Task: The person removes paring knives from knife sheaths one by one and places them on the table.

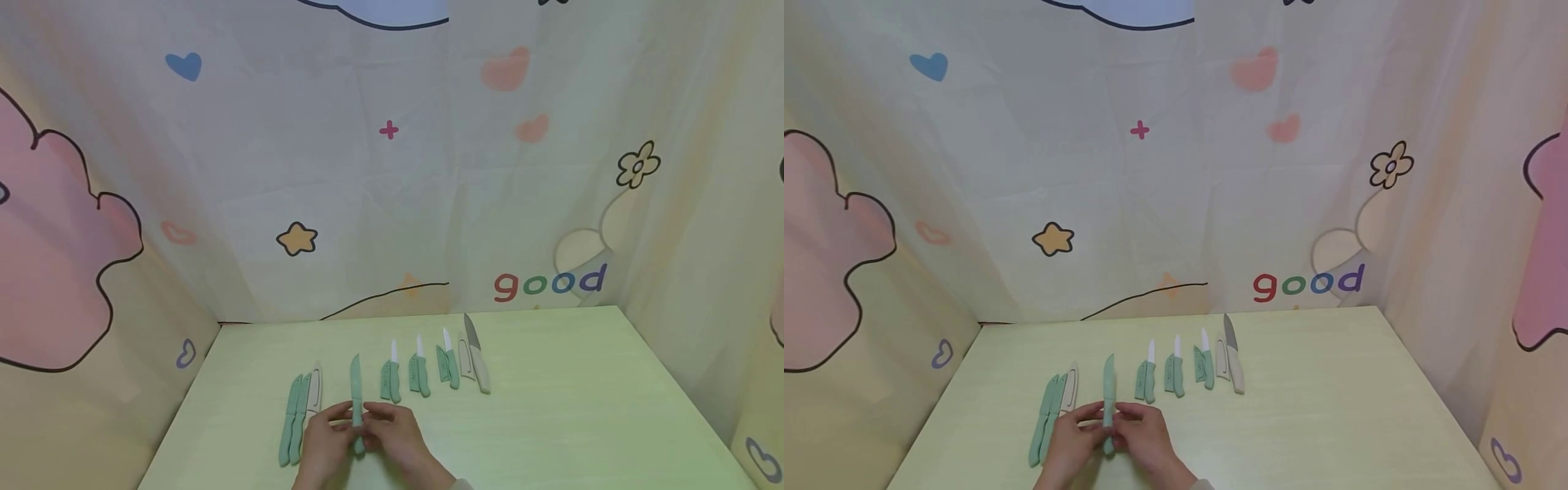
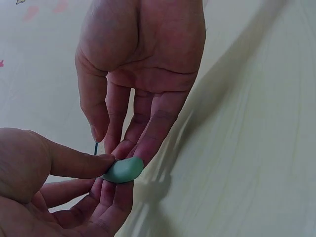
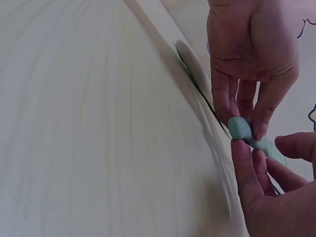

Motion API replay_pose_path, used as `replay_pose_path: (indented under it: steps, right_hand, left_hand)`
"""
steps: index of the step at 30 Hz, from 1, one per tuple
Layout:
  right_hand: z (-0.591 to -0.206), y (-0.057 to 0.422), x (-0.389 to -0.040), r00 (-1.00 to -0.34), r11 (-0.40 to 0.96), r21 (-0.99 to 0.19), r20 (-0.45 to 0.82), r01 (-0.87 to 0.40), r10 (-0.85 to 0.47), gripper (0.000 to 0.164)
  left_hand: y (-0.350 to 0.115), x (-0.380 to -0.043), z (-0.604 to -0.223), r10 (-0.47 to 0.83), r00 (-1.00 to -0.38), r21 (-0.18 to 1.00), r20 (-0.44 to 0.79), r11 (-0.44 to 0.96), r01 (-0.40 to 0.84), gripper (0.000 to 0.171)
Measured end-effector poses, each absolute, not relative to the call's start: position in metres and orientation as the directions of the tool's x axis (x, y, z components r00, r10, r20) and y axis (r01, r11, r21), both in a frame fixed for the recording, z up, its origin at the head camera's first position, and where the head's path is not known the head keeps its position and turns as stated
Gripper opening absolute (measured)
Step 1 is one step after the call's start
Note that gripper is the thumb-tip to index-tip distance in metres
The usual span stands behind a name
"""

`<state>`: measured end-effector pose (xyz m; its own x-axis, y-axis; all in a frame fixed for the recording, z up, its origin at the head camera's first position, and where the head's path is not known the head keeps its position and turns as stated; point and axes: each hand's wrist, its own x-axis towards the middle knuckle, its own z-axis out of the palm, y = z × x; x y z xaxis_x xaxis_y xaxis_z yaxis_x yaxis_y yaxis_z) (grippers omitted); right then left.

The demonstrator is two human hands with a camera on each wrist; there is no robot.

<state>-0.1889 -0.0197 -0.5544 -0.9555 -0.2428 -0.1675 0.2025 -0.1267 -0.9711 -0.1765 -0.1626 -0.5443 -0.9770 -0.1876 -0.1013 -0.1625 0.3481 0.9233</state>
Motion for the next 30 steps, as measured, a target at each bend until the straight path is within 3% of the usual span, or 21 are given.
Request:
replay_pose_path:
  steps: [6,18,30]
  right_hand:
    - [-0.558,-0.013,-0.191,-0.961,-0.14,-0.974,-0.143,0.179,-0.235,0.032]
    - [-0.533,0.004,-0.185,-0.958,-0.114,-0.978,-0.143,0.176,-0.25,0.028]
    - [-0.561,0.015,-0.195,-0.962,-0.113,-0.978,-0.148,0.177,-0.229,0.029]
  left_hand:
    - [-0.159,-0.176,-0.543,-0.134,-0.985,0.944,-0.111,0.296,-0.147,0.039]
    - [-0.146,-0.175,-0.544,-0.034,-0.992,0.971,-0.124,0.201,-0.129,0.042]
    - [-0.135,-0.177,-0.546,-0.022,-0.992,0.971,-0.121,0.206,-0.122,0.042]
